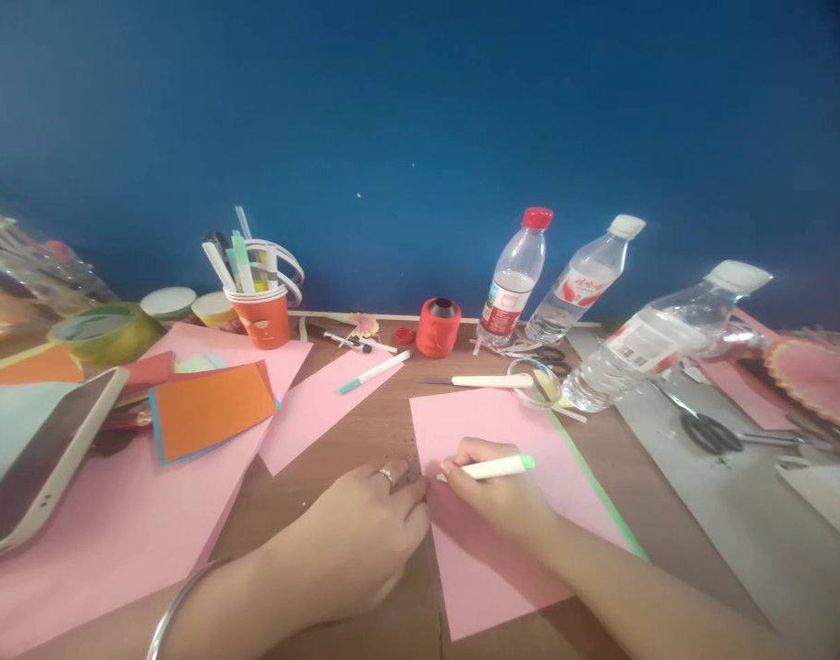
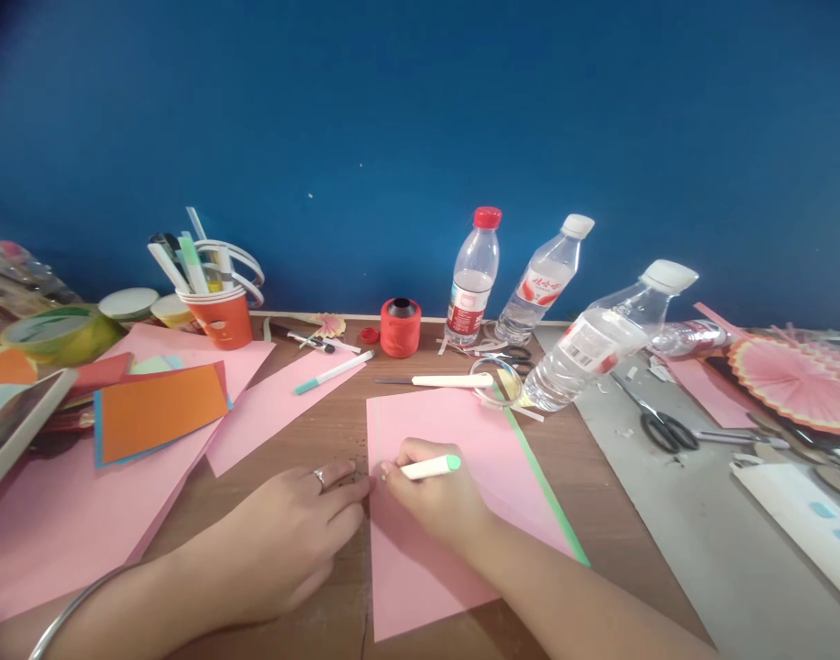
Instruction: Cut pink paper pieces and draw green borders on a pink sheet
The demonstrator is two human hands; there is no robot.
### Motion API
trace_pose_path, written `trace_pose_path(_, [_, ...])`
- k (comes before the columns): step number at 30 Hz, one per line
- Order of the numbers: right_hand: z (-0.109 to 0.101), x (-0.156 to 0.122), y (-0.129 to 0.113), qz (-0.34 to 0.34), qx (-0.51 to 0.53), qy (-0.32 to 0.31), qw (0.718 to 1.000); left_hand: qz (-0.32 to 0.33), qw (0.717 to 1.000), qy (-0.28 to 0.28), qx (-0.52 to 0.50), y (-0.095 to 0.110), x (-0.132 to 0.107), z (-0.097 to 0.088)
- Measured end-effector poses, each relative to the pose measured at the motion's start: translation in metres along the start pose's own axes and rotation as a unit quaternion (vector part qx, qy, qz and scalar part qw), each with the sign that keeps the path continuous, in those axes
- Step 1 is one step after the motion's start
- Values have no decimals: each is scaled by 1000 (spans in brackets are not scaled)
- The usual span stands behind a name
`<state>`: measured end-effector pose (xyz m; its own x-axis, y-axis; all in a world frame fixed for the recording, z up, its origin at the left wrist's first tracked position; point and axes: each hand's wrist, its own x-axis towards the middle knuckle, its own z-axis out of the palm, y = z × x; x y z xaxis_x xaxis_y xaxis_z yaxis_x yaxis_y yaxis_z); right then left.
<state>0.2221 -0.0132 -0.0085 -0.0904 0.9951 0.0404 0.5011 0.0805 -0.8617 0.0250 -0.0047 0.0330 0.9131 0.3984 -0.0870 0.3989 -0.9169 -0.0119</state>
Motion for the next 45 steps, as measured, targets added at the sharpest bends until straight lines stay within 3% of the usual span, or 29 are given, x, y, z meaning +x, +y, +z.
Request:
trace_pose_path(9, [-2,1,-3,32,12,-46,998,-1,1000,-4,8,1,0,-2])
trace_pose_path(13, [-2,0,-6,49,25,-31,998,-3,1000,-11,7,1,0,-2])
trace_pose_path(19, [1,-1,-1,24,-9,-15,1000,-1,1000,0,2,1,0,-1])
trace_pose_path(26, [-1,-1,0,34,7,-57,998,0,1000,-2,1,1,0,-1])
trace_pose_path(37, [-4,18,-1,5,77,3,997,4,1000,14,11,-2,-2,10])
trace_pose_path(41, [-6,21,0,-18,98,-18,995,-6,1000,-2,-6,-1,-2,9])
trace_pose_path(45, [-11,14,-6,6,93,-19,995,-35,999,-10,-39,0,-1,4])
